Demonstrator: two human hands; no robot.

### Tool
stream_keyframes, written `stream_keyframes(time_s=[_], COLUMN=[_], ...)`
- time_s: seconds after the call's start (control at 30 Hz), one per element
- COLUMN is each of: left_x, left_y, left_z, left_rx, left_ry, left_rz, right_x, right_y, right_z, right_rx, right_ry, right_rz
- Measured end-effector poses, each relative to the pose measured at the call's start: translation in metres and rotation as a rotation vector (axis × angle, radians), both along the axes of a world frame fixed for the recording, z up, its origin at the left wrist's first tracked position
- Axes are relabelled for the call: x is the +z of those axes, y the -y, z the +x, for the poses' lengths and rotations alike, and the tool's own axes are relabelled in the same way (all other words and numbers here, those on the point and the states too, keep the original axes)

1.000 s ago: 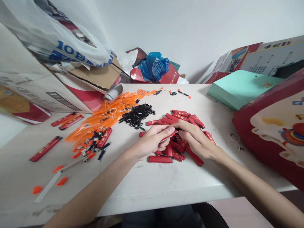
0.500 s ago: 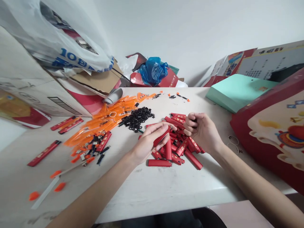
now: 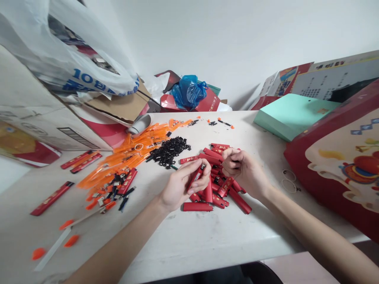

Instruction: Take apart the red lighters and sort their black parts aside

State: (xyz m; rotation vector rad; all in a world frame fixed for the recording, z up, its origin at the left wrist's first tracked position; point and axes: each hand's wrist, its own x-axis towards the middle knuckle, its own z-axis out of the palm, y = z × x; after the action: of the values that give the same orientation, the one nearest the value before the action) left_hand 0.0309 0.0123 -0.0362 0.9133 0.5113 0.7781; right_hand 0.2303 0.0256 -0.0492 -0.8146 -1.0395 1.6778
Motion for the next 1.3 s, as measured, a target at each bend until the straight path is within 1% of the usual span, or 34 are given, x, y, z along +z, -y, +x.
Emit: stream_keyframes(time_s=[0.13,0.2,0.33,0.43,0.5,0.57,0.63,0.7,0.77,0.83,1.03,1.3], left_x=[0.000,-0.001,-0.005,-0.007,-0.008,-0.007,-0.005,-0.002,-0.001,-0.002,-0.006,-0.003], left_y=[0.000,0.000,-0.001,-0.001,0.001,0.004,0.009,0.012,0.015,0.017,0.020,0.020], left_z=[0.000,0.000,-0.002,-0.002,-0.001,0.001,0.004,0.007,0.010,0.011,0.012,0.011], left_rx=[-0.010,-0.012,-0.009,-0.013,0.027,0.104,0.176,0.223,0.260,0.287,0.330,0.366], left_ry=[0.016,0.002,-0.065,-0.122,-0.188,-0.277,-0.360,-0.416,-0.447,-0.465,-0.495,-0.573], left_rz=[0.008,0.017,0.042,0.067,0.110,0.201,0.326,0.446,0.526,0.558,0.590,0.667], right_x=[-0.001,-0.001,0.002,0.004,0.006,0.008,0.009,0.009,0.008,0.006,0.004,0.004], right_y=[0.000,0.001,0.005,0.010,0.014,0.016,0.018,0.018,0.018,0.018,0.019,0.022], right_z=[0.000,0.000,-0.001,-0.002,-0.002,-0.001,-0.002,-0.002,-0.003,-0.004,-0.005,-0.006], right_rx=[-0.028,-0.019,0.080,0.144,0.166,0.153,0.125,0.113,0.112,0.114,0.147,0.029], right_ry=[0.024,0.014,-0.010,0.047,0.106,0.163,0.222,0.266,0.282,0.282,0.259,0.381], right_rz=[0.047,0.060,0.109,0.164,0.206,0.262,0.314,0.342,0.351,0.357,0.339,0.437])
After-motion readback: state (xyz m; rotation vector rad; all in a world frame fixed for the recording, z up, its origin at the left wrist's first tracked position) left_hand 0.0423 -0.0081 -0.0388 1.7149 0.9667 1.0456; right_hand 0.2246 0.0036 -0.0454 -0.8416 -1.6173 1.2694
